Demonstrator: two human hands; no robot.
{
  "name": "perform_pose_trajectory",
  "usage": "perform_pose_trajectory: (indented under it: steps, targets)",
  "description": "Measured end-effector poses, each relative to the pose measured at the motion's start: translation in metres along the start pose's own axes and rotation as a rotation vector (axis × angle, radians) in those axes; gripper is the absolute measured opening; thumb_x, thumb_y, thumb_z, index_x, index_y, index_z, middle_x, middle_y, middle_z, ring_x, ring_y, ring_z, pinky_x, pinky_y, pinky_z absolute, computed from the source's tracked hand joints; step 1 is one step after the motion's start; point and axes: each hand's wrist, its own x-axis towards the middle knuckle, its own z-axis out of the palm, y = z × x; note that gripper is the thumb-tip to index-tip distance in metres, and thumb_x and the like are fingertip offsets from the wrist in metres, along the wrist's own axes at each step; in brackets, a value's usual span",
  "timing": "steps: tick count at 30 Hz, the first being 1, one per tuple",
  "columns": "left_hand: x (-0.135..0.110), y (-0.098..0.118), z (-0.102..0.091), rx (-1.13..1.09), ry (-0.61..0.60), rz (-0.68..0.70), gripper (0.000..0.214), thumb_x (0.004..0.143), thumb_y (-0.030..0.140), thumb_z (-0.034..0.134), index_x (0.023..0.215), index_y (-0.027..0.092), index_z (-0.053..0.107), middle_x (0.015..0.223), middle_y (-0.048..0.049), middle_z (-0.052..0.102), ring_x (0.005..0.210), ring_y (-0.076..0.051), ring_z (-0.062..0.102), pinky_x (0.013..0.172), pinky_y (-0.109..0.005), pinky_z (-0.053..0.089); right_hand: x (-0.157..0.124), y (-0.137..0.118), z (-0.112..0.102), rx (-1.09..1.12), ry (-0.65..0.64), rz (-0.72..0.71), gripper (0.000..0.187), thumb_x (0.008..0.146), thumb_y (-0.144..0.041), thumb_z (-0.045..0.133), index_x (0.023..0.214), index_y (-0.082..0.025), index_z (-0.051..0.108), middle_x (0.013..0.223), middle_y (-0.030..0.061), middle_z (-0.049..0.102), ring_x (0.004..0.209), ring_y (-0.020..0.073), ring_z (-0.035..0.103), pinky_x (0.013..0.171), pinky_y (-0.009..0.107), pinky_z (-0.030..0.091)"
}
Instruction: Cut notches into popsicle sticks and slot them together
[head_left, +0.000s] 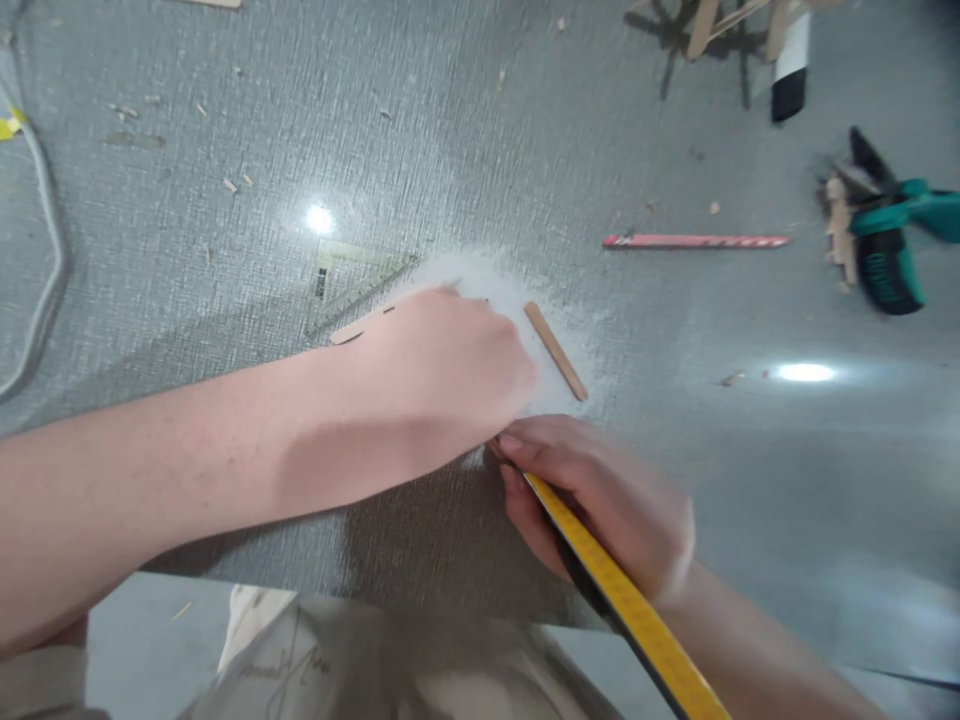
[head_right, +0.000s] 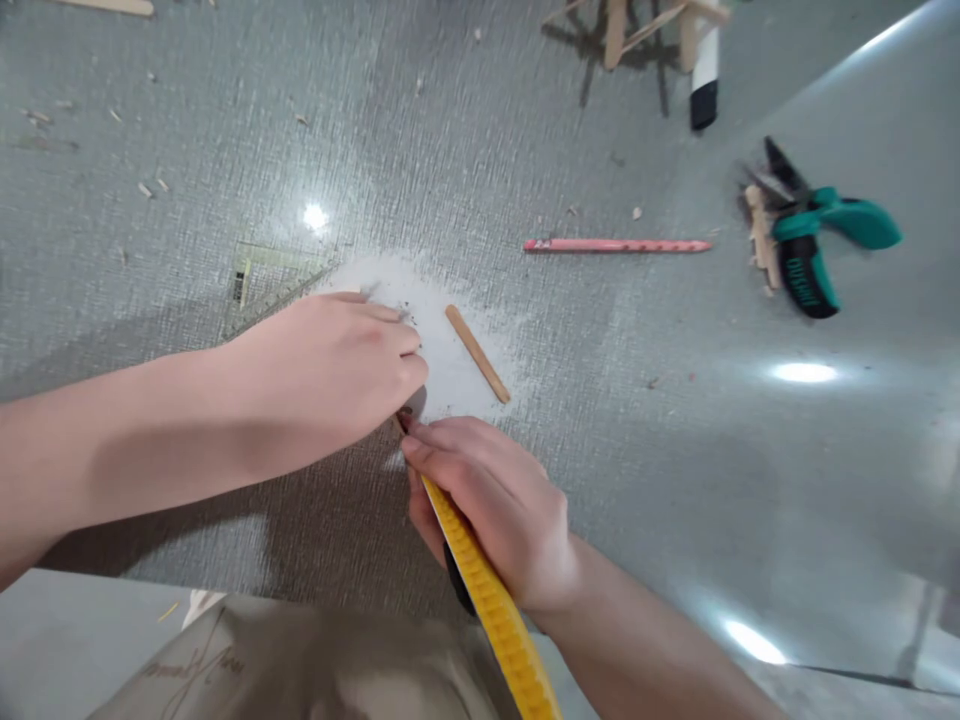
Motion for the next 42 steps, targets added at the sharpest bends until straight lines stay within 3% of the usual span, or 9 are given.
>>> perform_pose_trajectory:
  steps: [12, 20, 28, 35, 42]
  targets:
    - [-0.001, -0.006, -0.004, -0.195, 0.083, -0.025, 0.027, 0.088, 0.009, 0.047, 0.072, 0.015, 0.067, 0.067, 0.0031, 0.052, 0.066, -0.012, 0.054, 0.071, -0.023, 0.043, 0.000, 0.001, 0.001, -0.029, 0.032, 0.008, 0.039, 0.079, 0.004, 0.065, 0.111, -0.019, 0.065, 0.087, 0.0062, 0.074, 0.078, 0.0200, 0.075, 0.070, 0.032, 0.066]
    - [0.001, -0.007, -0.003, -0.153, 0.053, -0.006, 0.027, 0.087, 0.006, 0.048, 0.079, 0.016, 0.071, 0.070, 0.0026, 0.053, 0.070, -0.014, 0.057, 0.074, -0.025, 0.046, -0.004, 0.001, 0.003, -0.154, 0.000, -0.037, 0.037, 0.080, 0.000, 0.067, 0.111, -0.020, 0.065, 0.091, 0.0073, 0.076, 0.083, 0.0241, 0.077, 0.070, 0.035, 0.067]
    - [0.002, -0.009, -0.003, -0.219, 0.067, -0.007, 0.032, 0.090, 0.011, 0.047, 0.068, 0.016, 0.069, 0.070, 0.0020, 0.054, 0.071, -0.013, 0.056, 0.074, -0.023, 0.044, -0.003, 0.001, -0.001, -0.116, 0.008, -0.041, 0.038, 0.077, 0.004, 0.068, 0.110, -0.015, 0.067, 0.090, 0.0091, 0.077, 0.083, 0.0214, 0.078, 0.080, 0.031, 0.068]
    - [0.001, -0.008, -0.007, -0.267, 0.049, -0.029, 0.033, 0.090, 0.013, 0.048, 0.064, 0.017, 0.068, 0.066, 0.0029, 0.050, 0.069, -0.011, 0.052, 0.076, -0.025, 0.044, -0.001, 0.002, 0.000, -0.136, 0.000, -0.045, 0.036, 0.078, 0.002, 0.068, 0.109, -0.017, 0.065, 0.089, 0.0071, 0.077, 0.081, 0.0193, 0.077, 0.076, 0.030, 0.068]
    - [0.004, -0.006, -0.011, -0.249, -0.053, -0.082, 0.027, 0.089, 0.012, 0.049, 0.071, 0.016, 0.069, 0.070, 0.0021, 0.052, 0.075, -0.013, 0.057, 0.077, -0.025, 0.048, -0.004, 0.000, 0.000, -0.145, 0.009, -0.029, 0.037, 0.079, 0.001, 0.068, 0.110, -0.019, 0.066, 0.089, 0.0070, 0.078, 0.080, 0.0216, 0.078, 0.075, 0.033, 0.069]
